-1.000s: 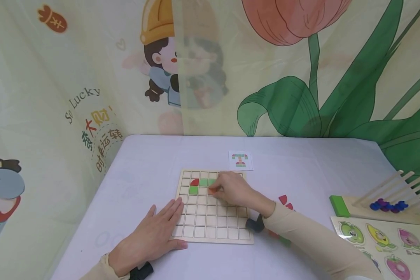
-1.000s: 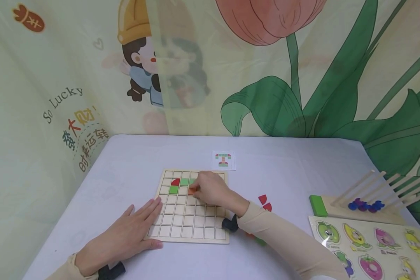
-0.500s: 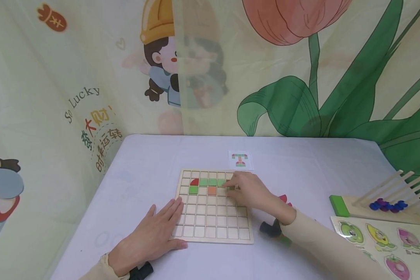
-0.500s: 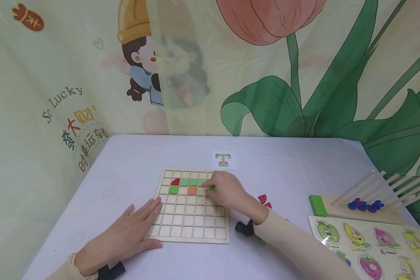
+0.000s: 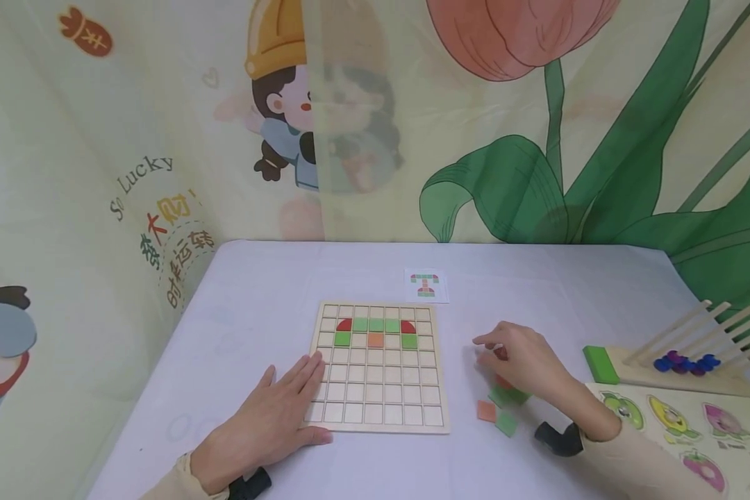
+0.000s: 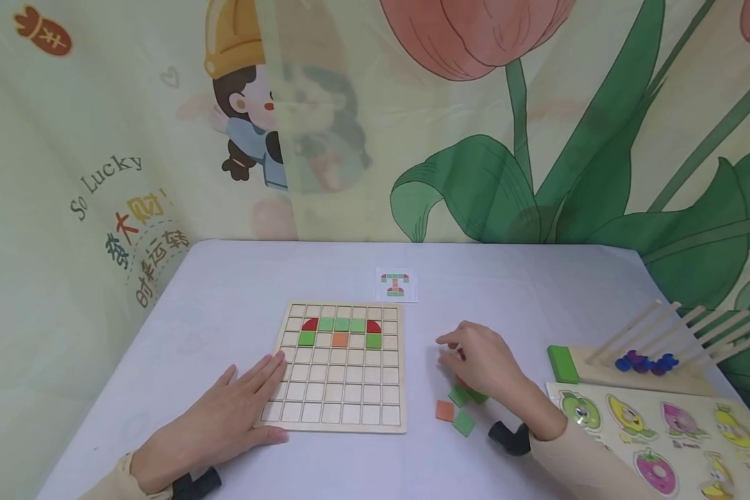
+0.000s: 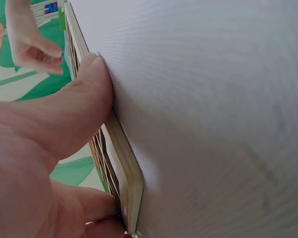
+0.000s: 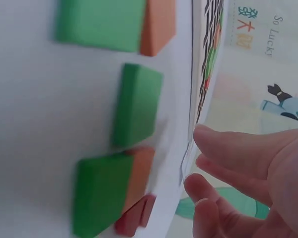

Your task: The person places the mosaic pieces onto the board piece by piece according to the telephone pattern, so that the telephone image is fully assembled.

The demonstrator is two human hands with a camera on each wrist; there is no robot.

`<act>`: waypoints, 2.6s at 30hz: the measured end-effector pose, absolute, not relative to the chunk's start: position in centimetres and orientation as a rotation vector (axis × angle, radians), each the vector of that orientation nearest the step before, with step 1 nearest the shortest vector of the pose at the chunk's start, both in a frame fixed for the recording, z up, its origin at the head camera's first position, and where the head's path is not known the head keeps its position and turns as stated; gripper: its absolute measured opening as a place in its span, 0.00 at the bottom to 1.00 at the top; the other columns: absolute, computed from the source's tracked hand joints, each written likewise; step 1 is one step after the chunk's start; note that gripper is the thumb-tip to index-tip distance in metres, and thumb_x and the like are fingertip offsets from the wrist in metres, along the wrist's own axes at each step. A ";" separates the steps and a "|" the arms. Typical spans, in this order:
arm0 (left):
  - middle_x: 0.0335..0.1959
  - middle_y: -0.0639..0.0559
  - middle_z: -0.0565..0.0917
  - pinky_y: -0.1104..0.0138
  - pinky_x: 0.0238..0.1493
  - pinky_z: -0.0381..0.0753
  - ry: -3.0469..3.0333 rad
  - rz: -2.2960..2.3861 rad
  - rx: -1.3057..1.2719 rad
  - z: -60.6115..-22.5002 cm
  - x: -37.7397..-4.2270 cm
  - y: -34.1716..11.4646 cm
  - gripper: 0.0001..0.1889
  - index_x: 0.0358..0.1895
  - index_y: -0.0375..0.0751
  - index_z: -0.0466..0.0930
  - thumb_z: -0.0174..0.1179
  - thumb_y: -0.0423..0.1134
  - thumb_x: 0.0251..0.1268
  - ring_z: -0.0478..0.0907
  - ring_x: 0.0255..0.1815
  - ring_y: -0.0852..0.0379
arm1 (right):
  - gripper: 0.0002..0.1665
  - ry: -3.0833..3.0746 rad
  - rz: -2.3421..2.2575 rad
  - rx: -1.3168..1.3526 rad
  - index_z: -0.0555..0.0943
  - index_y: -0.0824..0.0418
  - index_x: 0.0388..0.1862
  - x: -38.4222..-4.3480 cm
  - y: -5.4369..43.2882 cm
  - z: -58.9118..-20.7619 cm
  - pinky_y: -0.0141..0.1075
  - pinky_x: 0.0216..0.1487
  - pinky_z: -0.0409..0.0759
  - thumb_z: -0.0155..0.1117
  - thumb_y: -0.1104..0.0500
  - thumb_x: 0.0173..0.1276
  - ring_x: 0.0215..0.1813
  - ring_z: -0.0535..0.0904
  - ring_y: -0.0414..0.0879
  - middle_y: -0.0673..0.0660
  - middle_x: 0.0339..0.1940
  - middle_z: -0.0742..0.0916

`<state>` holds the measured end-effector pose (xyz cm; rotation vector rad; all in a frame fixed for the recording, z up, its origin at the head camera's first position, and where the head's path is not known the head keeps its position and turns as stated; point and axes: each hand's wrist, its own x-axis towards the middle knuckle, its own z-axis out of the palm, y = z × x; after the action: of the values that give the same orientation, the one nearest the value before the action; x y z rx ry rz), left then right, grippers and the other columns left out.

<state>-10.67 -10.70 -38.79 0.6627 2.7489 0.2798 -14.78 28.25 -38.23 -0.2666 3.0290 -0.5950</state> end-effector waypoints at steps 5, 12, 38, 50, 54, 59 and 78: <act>0.84 0.44 0.57 0.31 0.75 0.54 2.746 0.285 0.663 -38.8 -10.6 -10.7 0.55 0.81 0.34 0.56 0.65 0.68 0.60 0.54 0.85 0.44 | 0.17 3.022 -0.564 -0.171 0.91 0.58 0.48 -13.1 29.7 -38.7 0.31 0.29 0.72 0.80 0.57 0.59 0.32 0.74 0.42 0.48 0.32 0.85; 0.84 0.44 0.57 0.31 0.76 0.54 2.747 0.276 0.652 -38.8 -10.7 -10.7 0.55 0.81 0.35 0.55 0.65 0.68 0.60 0.54 0.85 0.45 | 0.12 3.056 -0.563 -0.044 0.91 0.54 0.36 -11.8 30.9 -39.4 0.31 0.28 0.70 0.81 0.51 0.57 0.32 0.73 0.43 0.48 0.30 0.84; 0.84 0.44 0.58 0.32 0.76 0.55 2.753 0.267 0.650 -39.1 -10.7 -10.7 0.56 0.81 0.35 0.55 0.64 0.69 0.59 0.54 0.85 0.45 | 0.17 3.121 -0.554 -0.288 0.93 0.52 0.44 -10.9 29.6 -40.0 0.27 0.32 0.76 0.82 0.62 0.54 0.36 0.75 0.40 0.47 0.35 0.85; 0.84 0.44 0.58 0.32 0.76 0.54 2.749 0.283 0.638 -39.0 -10.6 -10.7 0.56 0.81 0.35 0.55 0.65 0.69 0.59 0.54 0.85 0.45 | 0.18 3.110 -0.600 -0.343 0.92 0.56 0.48 -11.3 28.3 -39.7 0.27 0.32 0.75 0.80 0.63 0.57 0.34 0.73 0.38 0.47 0.35 0.85; 0.84 0.44 0.58 0.32 0.76 0.54 2.750 0.286 0.642 -39.0 -10.6 -10.7 0.56 0.81 0.35 0.55 0.65 0.68 0.59 0.54 0.85 0.45 | 0.18 3.091 -0.617 -0.381 0.91 0.55 0.50 -11.9 26.7 -39.0 0.26 0.30 0.73 0.78 0.64 0.59 0.33 0.73 0.37 0.46 0.35 0.85; 0.84 0.45 0.57 0.32 0.76 0.54 2.752 0.284 0.650 -39.1 -10.6 -10.8 0.55 0.81 0.35 0.55 0.65 0.68 0.60 0.54 0.85 0.45 | 0.17 3.093 -0.598 -0.534 0.92 0.54 0.49 -13.3 24.2 -38.2 0.26 0.30 0.73 0.79 0.62 0.60 0.33 0.73 0.36 0.46 0.34 0.86; 0.84 0.44 0.57 0.32 0.76 0.54 2.744 0.282 0.656 -38.8 -10.8 -10.6 0.55 0.81 0.35 0.56 0.65 0.68 0.60 0.54 0.85 0.45 | 0.07 3.027 -0.603 -1.011 0.93 0.53 0.40 -17.4 14.5 -38.5 0.27 0.29 0.69 0.78 0.60 0.62 0.31 0.74 0.39 0.48 0.27 0.86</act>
<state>-10.85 -10.58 -38.83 0.6565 2.7444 0.2816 -17.43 14.51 -38.52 -1.0115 3.0265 -0.6026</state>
